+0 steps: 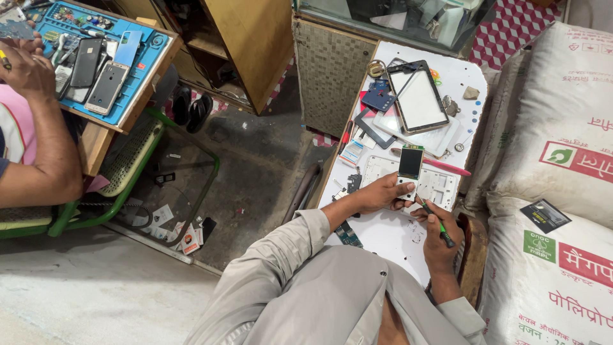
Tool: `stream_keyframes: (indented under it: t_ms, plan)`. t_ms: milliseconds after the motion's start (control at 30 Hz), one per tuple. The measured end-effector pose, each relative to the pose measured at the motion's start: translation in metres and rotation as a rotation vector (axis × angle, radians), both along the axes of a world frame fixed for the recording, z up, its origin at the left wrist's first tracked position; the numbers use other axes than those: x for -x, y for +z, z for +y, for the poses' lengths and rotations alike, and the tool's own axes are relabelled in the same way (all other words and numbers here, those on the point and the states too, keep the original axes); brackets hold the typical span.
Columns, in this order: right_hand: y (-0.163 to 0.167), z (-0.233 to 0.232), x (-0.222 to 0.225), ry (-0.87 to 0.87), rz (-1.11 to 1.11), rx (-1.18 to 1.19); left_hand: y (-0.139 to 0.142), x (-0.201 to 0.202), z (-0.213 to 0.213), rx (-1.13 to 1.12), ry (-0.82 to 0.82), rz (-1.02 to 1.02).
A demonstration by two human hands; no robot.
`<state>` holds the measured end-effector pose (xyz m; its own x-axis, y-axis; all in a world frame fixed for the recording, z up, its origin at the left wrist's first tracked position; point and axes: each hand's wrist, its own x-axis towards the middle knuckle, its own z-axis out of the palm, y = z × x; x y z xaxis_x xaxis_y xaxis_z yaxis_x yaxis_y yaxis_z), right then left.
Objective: The person sits at a small white table and repairs a disassembled button-style mobile phone, holding the phone body and screen in one hand while using a screwdriver to unscrew and work on the internal components. They repeatedly reposition the phone, manipulate small parts on the table, and continue screwdriver work on the device throughout the episode.
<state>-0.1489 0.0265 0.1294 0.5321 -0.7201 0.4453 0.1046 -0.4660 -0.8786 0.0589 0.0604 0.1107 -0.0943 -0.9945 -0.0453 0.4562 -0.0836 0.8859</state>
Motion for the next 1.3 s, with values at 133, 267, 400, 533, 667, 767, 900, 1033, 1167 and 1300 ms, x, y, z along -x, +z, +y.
stream_keyframes:
  t_ms: [133,267,400,533,667,767,900,1033,1167,1300]
  plan:
    - [0.006,0.005,-0.005,-0.003,0.017,0.013,0.003,0.001,0.001,-0.009,0.054,0.023]
    - [0.012,0.008,-0.009,0.004,0.024,-0.040,0.006,0.001,0.001,-0.032,0.081,0.012]
    - [0.016,0.010,-0.010,0.015,0.032,-0.034,0.007,0.001,0.002,-0.017,0.089,0.044]
    - [0.017,0.009,-0.009,-0.009,0.057,-0.018,0.008,0.002,0.002,-0.007,0.126,0.039]
    - [0.017,0.008,-0.007,-0.024,0.061,-0.008,0.005,0.002,0.000,0.002,0.123,0.104]
    - [0.016,0.007,-0.007,-0.015,0.046,-0.010,-0.001,0.001,-0.003,-0.006,0.131,0.121]
    - [0.014,0.006,-0.007,-0.013,0.028,-0.058,-0.009,0.001,-0.007,-0.007,0.126,0.176]
    - [0.012,0.005,-0.005,-0.046,0.079,-0.078,-0.010,0.001,-0.008,0.021,0.115,0.220]
    - [0.012,0.005,-0.005,-0.015,0.027,-0.089,-0.004,0.002,-0.006,0.003,0.184,0.149]
    - [0.014,0.005,-0.006,-0.012,0.032,-0.091,0.003,0.004,-0.004,0.056,0.201,0.173]
